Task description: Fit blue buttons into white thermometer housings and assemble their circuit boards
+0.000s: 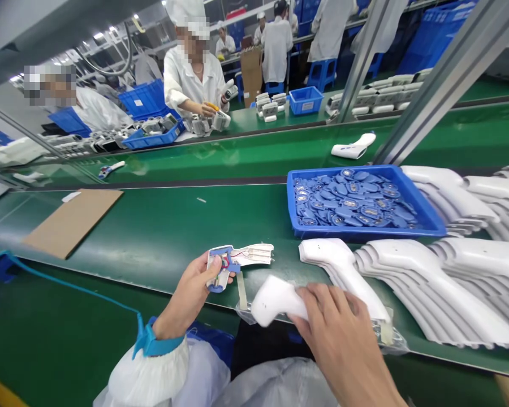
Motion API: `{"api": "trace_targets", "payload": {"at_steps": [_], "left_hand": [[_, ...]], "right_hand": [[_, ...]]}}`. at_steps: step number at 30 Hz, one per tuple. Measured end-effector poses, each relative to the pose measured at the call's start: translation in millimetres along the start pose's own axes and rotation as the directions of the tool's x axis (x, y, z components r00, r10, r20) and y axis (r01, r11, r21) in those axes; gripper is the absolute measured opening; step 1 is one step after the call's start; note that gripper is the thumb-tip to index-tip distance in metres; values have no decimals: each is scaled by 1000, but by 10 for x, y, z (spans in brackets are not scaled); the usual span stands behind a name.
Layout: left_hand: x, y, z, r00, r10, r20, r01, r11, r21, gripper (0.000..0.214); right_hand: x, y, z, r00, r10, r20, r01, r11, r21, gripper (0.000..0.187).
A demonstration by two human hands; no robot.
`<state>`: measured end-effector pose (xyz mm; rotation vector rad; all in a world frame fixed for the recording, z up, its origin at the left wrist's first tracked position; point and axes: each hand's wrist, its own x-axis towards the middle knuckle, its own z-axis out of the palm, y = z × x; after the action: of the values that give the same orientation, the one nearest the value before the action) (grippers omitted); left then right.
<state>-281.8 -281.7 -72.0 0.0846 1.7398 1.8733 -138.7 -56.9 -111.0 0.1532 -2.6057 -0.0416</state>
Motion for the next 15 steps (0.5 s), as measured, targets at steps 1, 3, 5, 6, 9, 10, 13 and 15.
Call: {"api": "trace_targets", "payload": {"at_steps": [1, 3, 5, 6, 9, 10, 13, 15], "left_hand": [[-7, -5, -5, 1000, -3, 23, 3, 1000, 9, 55], [-26, -20, 8, 996, -3, 93, 0, 1000, 28, 53], [-48, -41, 46, 985, 9, 175, -13, 1000, 22, 51], [-59, -52, 69, 976, 19, 215, -21, 1000, 9, 52], [-86, -80, 133, 951, 45, 306, -41, 999, -21, 67], [-94, -89, 151, 947, 36, 320, -37, 999, -4, 70], [-108, -125, 194, 959, 15, 283, -41, 995, 88, 54], [-112, -146, 215, 967, 36, 252, -71, 988, 133, 42]], "right_hand": [[-11, -15, -104, 999, -26, -18, 26, 1000, 8, 28], [19, -56, -292, 995, -79, -56, 81, 996, 28, 24], [130, -113, -413, 991, -109, -77, 113, 993, 43, 21], [209, -144, -442, 991, -109, -79, 113, 992, 50, 20], [449, -222, -430, 994, -82, -71, 88, 992, 86, 18], [505, -241, -404, 995, -76, -72, 82, 992, 91, 18], [544, -268, -289, 996, -60, -66, 66, 994, 92, 18], [479, -245, -199, 999, 1, -32, 4, 990, 140, 24]]}}
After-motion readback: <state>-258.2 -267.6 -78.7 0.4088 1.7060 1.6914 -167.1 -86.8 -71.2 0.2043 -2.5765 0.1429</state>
